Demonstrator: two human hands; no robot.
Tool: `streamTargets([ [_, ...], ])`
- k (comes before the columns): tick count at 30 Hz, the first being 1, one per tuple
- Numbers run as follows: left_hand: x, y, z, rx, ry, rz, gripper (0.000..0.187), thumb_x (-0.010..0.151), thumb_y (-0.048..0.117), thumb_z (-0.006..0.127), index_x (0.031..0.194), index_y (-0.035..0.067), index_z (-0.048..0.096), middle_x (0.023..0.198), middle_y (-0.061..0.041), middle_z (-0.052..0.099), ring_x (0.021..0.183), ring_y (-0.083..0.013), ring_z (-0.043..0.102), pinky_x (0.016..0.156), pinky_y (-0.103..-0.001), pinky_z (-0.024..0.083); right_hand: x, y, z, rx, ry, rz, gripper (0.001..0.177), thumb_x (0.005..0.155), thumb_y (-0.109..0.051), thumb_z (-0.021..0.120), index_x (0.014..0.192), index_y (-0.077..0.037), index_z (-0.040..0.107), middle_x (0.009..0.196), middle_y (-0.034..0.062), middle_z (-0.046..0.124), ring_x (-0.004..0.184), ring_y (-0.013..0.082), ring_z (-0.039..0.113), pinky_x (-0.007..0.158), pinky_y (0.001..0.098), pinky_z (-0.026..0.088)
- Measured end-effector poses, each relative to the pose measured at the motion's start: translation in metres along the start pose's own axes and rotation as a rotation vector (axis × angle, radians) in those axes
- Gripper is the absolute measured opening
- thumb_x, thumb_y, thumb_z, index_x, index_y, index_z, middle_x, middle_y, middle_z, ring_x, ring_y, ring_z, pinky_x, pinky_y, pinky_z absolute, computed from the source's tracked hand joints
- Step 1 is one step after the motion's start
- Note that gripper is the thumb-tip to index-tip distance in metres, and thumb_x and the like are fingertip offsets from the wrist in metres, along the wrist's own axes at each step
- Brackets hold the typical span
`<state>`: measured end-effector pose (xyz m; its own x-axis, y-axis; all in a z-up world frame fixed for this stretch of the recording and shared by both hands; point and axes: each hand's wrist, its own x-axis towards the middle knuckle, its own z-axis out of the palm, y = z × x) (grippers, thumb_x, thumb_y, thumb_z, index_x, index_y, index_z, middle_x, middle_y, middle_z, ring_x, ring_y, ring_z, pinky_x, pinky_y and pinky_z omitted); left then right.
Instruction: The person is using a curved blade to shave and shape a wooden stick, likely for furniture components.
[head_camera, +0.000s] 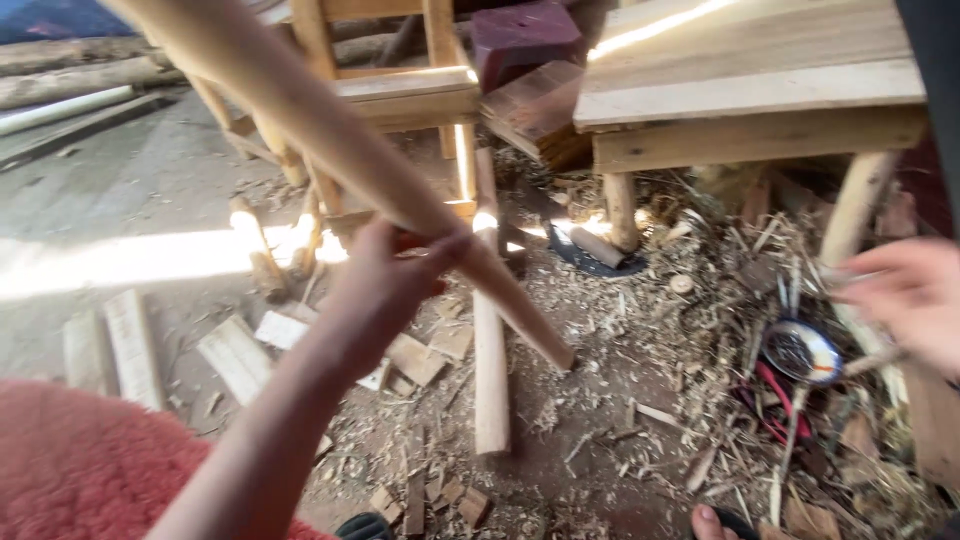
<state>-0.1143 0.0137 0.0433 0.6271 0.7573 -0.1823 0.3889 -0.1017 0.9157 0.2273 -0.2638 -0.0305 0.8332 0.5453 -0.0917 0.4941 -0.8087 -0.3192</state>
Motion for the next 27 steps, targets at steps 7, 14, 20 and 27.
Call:
streamTargets([
  [7, -0.005, -0.021, 0.018, -0.048, -0.092, 0.372, 0.027, 0.096, 0.02, 0.055, 0.111, -0.001, 0.06, 0.102, -0.016, 0.075, 0.087, -0.0223, 0.078, 0.08, -0.027, 0.07, -0.075, -0.176, 0.091, 0.068, -0.413, -0.147, 0.077, 0.08, -0.019, 0.069, 0.145, -0.024, 0.027, 0.146, 0.004, 0.038, 0.122, 0.0199, 0.052, 0.101, 0.0385, 0.054],
  [14, -0.017, -0.049, -0.014, -0.392, 0.15, 0.027, 0.031, 0.096, 0.014, 0.053, 0.12, -0.005, 0.058, 0.114, -0.018, 0.071, 0.101, -0.0249, 0.074, 0.096, -0.032, 0.065, -0.123, -0.135, 0.171, -0.315, -0.945, -0.046, 0.006, 0.09, -0.02, 0.061, 0.096, -0.019, 0.062, 0.084, -0.0074, 0.065, 0.051, -0.0022, 0.046, 0.048, 0.007, 0.045],
  [20, -0.027, -0.062, -0.012, -0.492, 0.153, 0.048, 0.036, 0.089, 0.014, 0.062, 0.119, -0.006, 0.055, 0.108, -0.021, 0.07, 0.098, -0.0288, 0.077, 0.092, -0.033, 0.068, -0.165, -0.144, 0.183, -0.667, -1.192, 0.09, 0.053, 0.099, -0.038, -0.002, 0.144, -0.02, 0.02, 0.122, 0.0086, 0.047, 0.111, 0.0243, 0.05, 0.104, 0.0533, 0.031],
  [27, -0.022, -0.064, -0.013, -0.566, 0.209, -0.004, 0.039, 0.09, 0.018, 0.061, 0.12, -0.005, 0.053, 0.112, -0.02, 0.069, 0.1, -0.0289, 0.076, 0.093, -0.036, 0.068, -0.179, -0.165, 0.152, -0.663, -1.228, -0.104, 0.037, 0.097, -0.031, 0.035, 0.133, -0.028, 0.029, 0.132, -0.0057, 0.035, 0.121, 0.0063, 0.042, 0.116, 0.0397, 0.022],
])
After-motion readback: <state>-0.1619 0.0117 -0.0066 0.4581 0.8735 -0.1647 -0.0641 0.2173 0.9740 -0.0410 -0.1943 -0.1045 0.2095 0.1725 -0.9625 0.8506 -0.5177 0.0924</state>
